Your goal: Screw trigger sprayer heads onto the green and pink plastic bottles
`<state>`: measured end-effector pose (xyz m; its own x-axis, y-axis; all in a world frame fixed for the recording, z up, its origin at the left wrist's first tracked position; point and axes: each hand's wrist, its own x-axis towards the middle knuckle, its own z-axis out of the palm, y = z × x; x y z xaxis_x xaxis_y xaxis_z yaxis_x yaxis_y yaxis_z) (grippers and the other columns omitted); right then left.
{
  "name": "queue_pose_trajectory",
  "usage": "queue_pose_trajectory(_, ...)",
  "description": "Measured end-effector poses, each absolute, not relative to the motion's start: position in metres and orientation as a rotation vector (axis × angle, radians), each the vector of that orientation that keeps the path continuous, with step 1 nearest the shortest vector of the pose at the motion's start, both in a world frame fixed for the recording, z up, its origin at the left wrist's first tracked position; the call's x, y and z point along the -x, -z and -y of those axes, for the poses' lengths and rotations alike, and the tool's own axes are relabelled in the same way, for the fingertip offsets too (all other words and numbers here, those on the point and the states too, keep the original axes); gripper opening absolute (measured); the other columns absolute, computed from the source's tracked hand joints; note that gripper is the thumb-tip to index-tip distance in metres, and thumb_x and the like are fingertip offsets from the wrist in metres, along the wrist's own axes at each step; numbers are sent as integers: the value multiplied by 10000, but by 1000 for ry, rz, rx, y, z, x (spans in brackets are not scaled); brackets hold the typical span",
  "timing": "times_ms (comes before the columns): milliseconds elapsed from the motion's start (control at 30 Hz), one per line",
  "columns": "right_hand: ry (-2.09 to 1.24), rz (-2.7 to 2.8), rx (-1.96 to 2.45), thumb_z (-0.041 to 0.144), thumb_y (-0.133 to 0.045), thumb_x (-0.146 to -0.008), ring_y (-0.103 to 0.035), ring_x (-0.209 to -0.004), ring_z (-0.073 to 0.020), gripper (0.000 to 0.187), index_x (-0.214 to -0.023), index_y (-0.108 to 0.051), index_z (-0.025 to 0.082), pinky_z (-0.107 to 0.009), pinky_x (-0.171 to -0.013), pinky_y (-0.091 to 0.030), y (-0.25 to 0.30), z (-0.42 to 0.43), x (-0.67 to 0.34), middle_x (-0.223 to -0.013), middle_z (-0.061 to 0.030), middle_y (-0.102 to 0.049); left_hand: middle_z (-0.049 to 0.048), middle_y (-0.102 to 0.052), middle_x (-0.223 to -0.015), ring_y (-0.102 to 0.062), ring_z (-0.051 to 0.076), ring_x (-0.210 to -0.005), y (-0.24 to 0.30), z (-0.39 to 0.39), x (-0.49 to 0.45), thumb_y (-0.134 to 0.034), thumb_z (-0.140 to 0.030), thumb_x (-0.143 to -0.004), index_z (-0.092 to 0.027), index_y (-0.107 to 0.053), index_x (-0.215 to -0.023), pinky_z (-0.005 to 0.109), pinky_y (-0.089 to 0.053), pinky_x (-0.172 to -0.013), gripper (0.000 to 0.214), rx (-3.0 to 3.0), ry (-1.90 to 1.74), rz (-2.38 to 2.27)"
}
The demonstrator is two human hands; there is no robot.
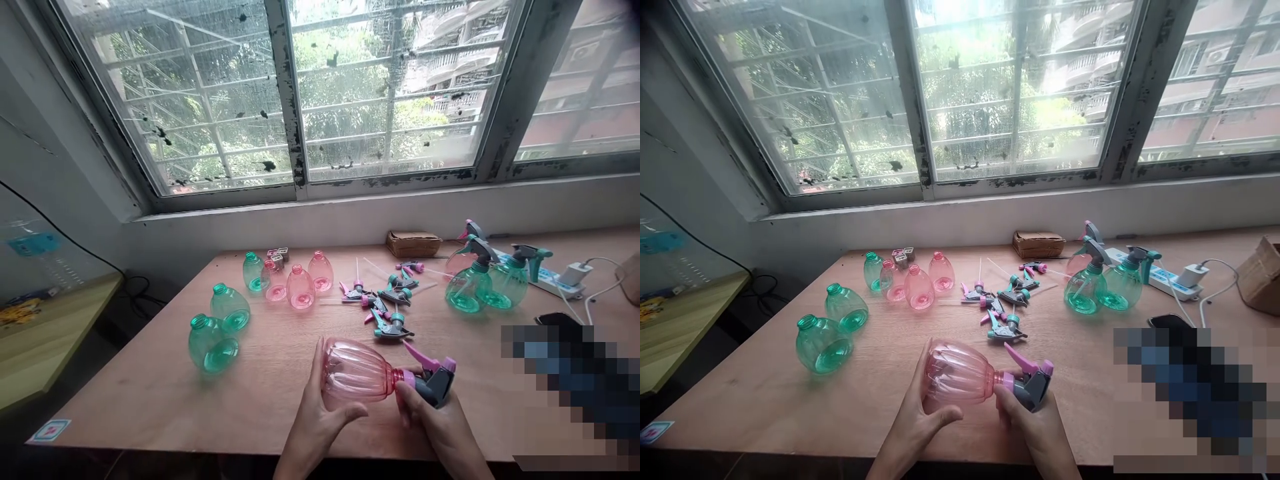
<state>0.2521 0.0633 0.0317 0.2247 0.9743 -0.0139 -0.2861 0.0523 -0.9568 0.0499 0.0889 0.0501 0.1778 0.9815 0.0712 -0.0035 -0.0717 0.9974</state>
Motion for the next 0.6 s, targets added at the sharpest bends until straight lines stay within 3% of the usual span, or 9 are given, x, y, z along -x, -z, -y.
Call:
queue_pose_trajectory(167,-1134,874,1080,499,-830,-739,-521,-422,-139,420,-902,-667,147,-248,-429,-385,-32,-63,-252,-518,9,-625,166,-442,-1583,-409,373,-1450,-53,-90,-48,-850,-429,-739,-191,-328,-1562,493,-294,-1217,1003,-1331,-1108,-951)
queue_pose_trajectory(400,-1104,811,1073,548,-839,-699,-511,-415,-133,458,-836,-614,174,-242,-427,-334,-39,-64,-252,-559,9,-641,87,-495,-1551,-427,325,-1445,-64,-86,-51,-887,-272,-698,-306,-303,-1566,474,-254,-1234,1047,-1399,-1116,-1023)
queue_pose_trajectory(500,-1091,840,1068,547,-831,-701,-511,-410,-130,455,-840,-629,163,-239,-418,-304,-42,-62,-249,-554,12,-635,124,-525,-1517,-450,332,-1427,-62,-87,-51,-894,-276,-691,-263,-312,-1566,480,-275,-1224,1051,-1379,-1115,-1012)
queue_pose_trajectory(600,-1090,857,1064,553,-829,-691,-505,-400,-133,471,-868,-647,156,-250,-417,-310,-44,-61,-248,-534,21,-620,143,-539,-1502,-475,344,-1407,-61,-89,-50,-850,-316,-742,-202,-419,-1514,474,-321,-1202,891,-1334,-1126,-951)
